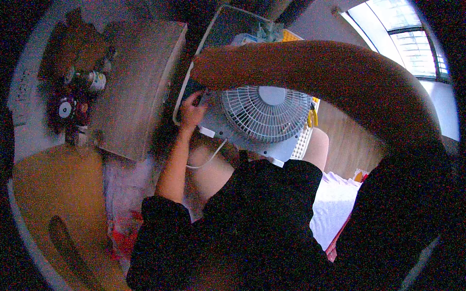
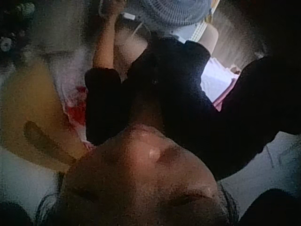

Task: The person uses a screwdriver to remove screws from the back of a small white fan. They place the screws on a nearby yellow mat and continue to unscrew the casing.

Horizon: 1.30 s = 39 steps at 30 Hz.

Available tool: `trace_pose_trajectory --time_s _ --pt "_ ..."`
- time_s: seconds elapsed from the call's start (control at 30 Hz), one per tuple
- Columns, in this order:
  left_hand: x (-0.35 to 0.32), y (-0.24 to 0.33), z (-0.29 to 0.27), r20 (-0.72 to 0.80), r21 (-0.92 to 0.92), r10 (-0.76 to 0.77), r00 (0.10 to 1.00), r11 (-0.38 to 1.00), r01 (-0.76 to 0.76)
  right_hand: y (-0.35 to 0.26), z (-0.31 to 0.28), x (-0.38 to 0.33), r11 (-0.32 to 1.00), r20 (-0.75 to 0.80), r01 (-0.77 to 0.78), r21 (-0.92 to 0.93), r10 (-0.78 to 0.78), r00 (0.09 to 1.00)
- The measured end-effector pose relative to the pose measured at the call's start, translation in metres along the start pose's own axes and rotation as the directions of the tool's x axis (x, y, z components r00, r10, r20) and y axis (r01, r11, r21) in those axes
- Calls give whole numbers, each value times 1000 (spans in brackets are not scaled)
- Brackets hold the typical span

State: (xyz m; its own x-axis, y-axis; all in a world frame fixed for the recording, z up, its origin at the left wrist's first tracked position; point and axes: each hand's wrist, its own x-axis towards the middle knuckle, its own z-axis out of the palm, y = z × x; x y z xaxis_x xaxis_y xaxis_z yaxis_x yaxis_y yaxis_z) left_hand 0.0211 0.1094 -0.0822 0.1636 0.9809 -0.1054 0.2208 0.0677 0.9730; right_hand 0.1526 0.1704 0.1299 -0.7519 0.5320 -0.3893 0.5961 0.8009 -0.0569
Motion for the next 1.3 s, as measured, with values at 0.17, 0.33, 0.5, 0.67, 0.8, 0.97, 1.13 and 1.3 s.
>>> trace_pose_trajectory --time_s 0.17,0.33,0.5,0.67,0.8,0.97,1.13,1.3 --pt "2 3 -1 58 38 -65 996 997 63 -4 -9 3 982 184 -180 -52 187 965" --pt "3 -21 0 47 -120 48 998 992 -42 -41 -64 -44 949 100 -228 -217 254 962" --pt "-3 -23 -21 -35 221 25 999 975 -16 -12 -14 -178 729 -316 -521 444 672 670" --pt "-2 -35 -52 -128 647 5 992 758 79 -82 208 -304 -267 249 -77 961 950 -186" --pt "-9 -50 -108 -40 823 -155 987 556 121 -134 342 -279 -511 518 -168 843 856 -3" --pt "-18 -65 -48 62 688 -74 995 725 10 -143 481 -288 -593 607 144 792 791 -82" --pt "-35 -78 -74 -69 760 -125 990 636 133 -162 349 -239 -602 676 357 714 726 -126" --pt "-38 -76 -60 -70 709 -113 991 693 129 -157 340 -246 -538 601 300 788 778 -182"
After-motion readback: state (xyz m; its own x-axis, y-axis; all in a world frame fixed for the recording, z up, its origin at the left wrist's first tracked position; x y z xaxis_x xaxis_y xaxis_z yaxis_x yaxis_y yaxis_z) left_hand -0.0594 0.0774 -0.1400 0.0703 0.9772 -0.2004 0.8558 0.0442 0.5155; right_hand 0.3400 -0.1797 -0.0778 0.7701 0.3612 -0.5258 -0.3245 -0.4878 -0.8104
